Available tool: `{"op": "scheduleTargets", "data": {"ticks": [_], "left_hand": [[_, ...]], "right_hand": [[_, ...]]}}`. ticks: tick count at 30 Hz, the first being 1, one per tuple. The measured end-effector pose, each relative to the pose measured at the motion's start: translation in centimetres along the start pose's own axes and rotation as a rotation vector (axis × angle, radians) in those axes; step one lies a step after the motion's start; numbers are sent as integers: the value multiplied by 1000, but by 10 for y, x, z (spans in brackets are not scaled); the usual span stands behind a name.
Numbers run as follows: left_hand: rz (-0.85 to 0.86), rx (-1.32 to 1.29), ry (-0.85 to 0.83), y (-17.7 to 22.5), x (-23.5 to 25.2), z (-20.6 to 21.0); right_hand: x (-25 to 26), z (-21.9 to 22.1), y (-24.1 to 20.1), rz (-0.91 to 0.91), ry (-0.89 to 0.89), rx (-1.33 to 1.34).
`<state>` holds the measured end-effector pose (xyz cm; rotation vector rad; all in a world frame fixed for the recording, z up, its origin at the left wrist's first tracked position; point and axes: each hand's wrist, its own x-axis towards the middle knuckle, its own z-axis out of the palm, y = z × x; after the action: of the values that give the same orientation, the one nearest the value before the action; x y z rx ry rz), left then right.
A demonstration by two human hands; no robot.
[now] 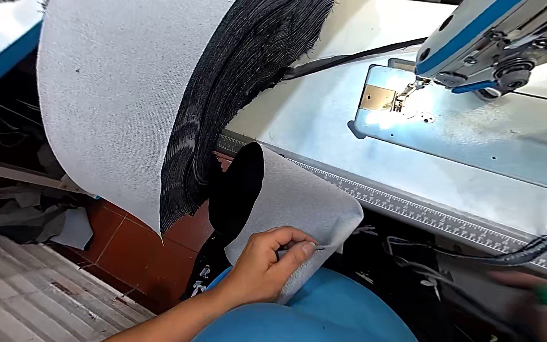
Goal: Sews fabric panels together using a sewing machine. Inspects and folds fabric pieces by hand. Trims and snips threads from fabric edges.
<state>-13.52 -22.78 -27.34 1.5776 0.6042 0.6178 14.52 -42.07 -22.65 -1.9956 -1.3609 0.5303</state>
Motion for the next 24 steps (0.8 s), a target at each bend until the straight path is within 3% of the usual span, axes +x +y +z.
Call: {"op": "scheduleTargets", "data": {"ticks": [3,7,14,24], "left_hand": [[-59,-12,22,1,4,7],[-36,52,27,-1,7,8],[-14,112,22,-4,9,12],[-32,160,12,-5,11,14]], "right_hand": [[23,55,-28,-140,-172,85],[44,95,-26,-375,-93,-18],[46,101,-32,-443,17,-282],[47,106,-31,-455,95,-353]]}}
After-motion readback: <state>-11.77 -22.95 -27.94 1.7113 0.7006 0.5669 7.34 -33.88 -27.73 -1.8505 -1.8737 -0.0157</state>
